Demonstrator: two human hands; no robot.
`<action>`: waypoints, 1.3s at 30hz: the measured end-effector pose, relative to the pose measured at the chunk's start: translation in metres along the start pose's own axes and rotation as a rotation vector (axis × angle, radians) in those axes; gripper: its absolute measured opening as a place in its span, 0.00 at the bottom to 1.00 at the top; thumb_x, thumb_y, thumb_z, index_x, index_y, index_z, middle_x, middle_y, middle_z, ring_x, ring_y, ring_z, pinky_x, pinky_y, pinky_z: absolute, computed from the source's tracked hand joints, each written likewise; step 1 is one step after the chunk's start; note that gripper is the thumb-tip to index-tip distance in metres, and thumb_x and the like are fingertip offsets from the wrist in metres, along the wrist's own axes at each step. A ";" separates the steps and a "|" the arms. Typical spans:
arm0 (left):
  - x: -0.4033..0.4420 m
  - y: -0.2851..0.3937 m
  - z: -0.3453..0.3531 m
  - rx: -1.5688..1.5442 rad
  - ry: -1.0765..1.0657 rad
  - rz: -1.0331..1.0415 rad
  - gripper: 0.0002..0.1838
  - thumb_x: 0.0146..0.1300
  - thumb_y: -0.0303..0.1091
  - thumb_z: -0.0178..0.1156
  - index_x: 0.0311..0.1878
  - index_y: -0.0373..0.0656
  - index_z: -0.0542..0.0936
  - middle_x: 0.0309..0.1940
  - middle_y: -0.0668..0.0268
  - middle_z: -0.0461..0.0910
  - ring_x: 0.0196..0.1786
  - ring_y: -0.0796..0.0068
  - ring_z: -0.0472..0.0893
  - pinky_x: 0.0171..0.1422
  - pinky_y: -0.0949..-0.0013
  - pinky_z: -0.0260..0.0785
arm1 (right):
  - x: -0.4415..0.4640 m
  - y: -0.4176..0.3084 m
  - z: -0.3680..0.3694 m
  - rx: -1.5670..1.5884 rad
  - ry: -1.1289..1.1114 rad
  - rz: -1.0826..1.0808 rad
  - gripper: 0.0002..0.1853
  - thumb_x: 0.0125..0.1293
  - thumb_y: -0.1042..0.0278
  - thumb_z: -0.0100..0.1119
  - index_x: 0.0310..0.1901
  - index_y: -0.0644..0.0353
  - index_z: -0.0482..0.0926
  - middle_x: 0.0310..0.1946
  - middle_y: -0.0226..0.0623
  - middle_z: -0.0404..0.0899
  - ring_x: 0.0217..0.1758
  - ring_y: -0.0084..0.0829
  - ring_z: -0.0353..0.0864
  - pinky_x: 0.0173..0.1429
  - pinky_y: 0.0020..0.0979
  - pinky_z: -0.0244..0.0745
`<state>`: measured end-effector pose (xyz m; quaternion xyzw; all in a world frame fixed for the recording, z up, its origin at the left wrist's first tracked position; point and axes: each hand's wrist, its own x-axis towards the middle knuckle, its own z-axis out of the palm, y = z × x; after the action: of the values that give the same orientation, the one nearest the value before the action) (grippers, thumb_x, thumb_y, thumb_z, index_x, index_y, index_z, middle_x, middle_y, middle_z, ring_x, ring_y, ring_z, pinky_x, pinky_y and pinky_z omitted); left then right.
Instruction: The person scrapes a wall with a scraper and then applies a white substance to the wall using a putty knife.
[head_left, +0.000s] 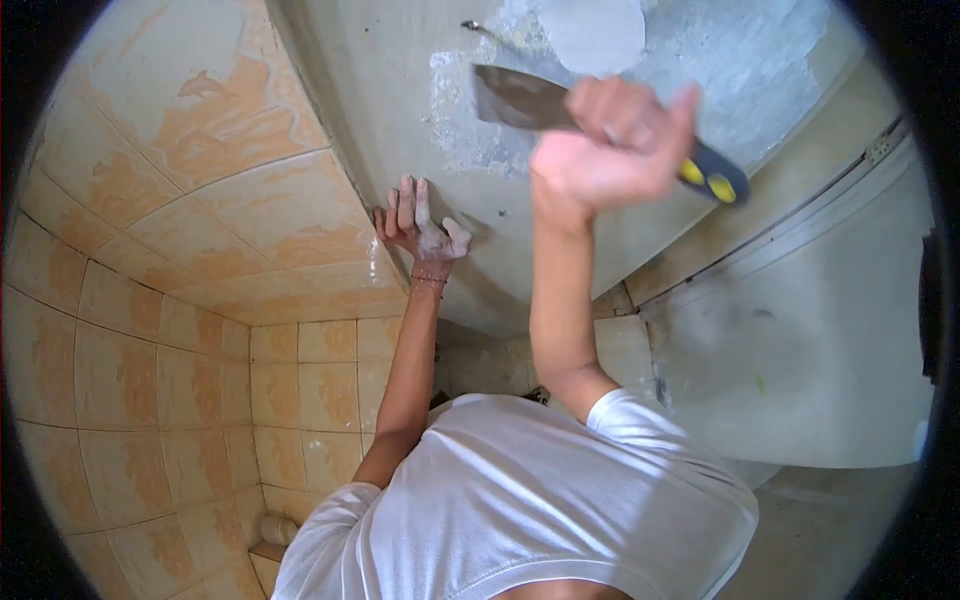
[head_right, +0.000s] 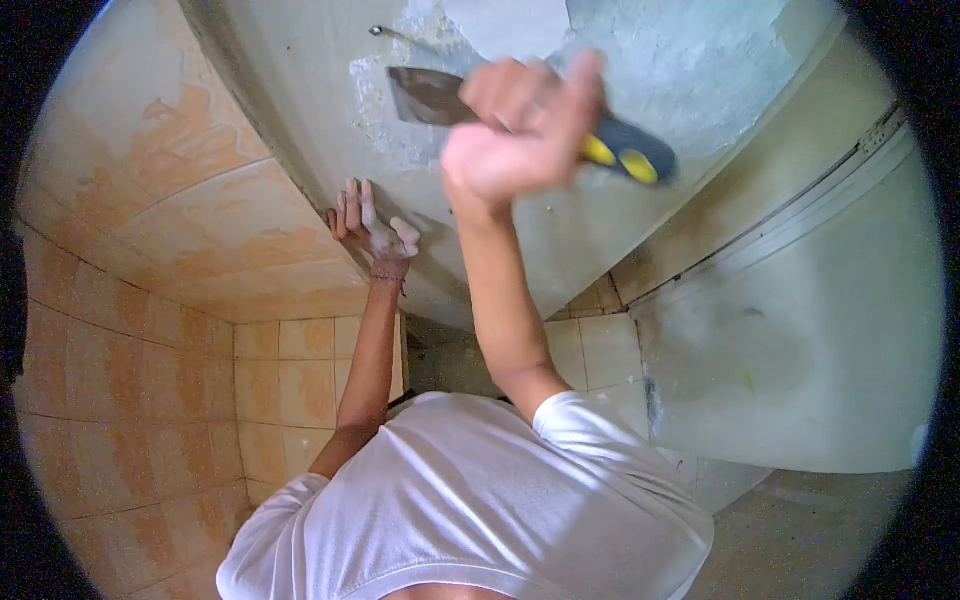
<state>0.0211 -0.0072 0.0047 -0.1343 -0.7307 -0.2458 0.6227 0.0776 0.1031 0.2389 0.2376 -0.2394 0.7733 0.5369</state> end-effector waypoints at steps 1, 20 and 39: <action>0.001 0.001 -0.002 -0.011 -0.004 0.003 0.30 0.60 0.40 0.43 0.65 0.40 0.69 0.65 0.59 0.65 0.66 0.58 0.60 0.72 0.50 0.46 | 0.004 -0.015 -0.004 0.041 0.041 -0.013 0.24 0.72 0.55 0.46 0.19 0.48 0.51 0.07 0.22 0.45 0.10 0.20 0.40 0.18 0.28 0.38; -0.001 0.000 -0.001 -0.030 -0.018 -0.016 0.33 0.55 0.42 0.44 0.65 0.40 0.68 0.65 0.60 0.66 0.67 0.59 0.60 0.73 0.50 0.44 | 0.001 -0.027 -0.002 0.032 -0.340 0.118 0.24 0.73 0.57 0.40 0.16 0.47 0.54 0.08 0.22 0.46 0.10 0.21 0.37 0.18 0.28 0.39; 0.003 -0.002 0.001 0.019 0.012 0.000 0.32 0.55 0.42 0.44 0.64 0.41 0.70 0.64 0.61 0.67 0.66 0.60 0.61 0.71 0.49 0.46 | -0.016 0.010 0.006 -0.029 -0.056 0.183 0.24 0.71 0.56 0.45 0.17 0.49 0.54 0.08 0.22 0.44 0.10 0.21 0.38 0.18 0.30 0.37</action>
<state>0.0192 -0.0086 0.0075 -0.1269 -0.7291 -0.2399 0.6283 0.0739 0.0847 0.2323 0.2287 -0.2861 0.8087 0.4604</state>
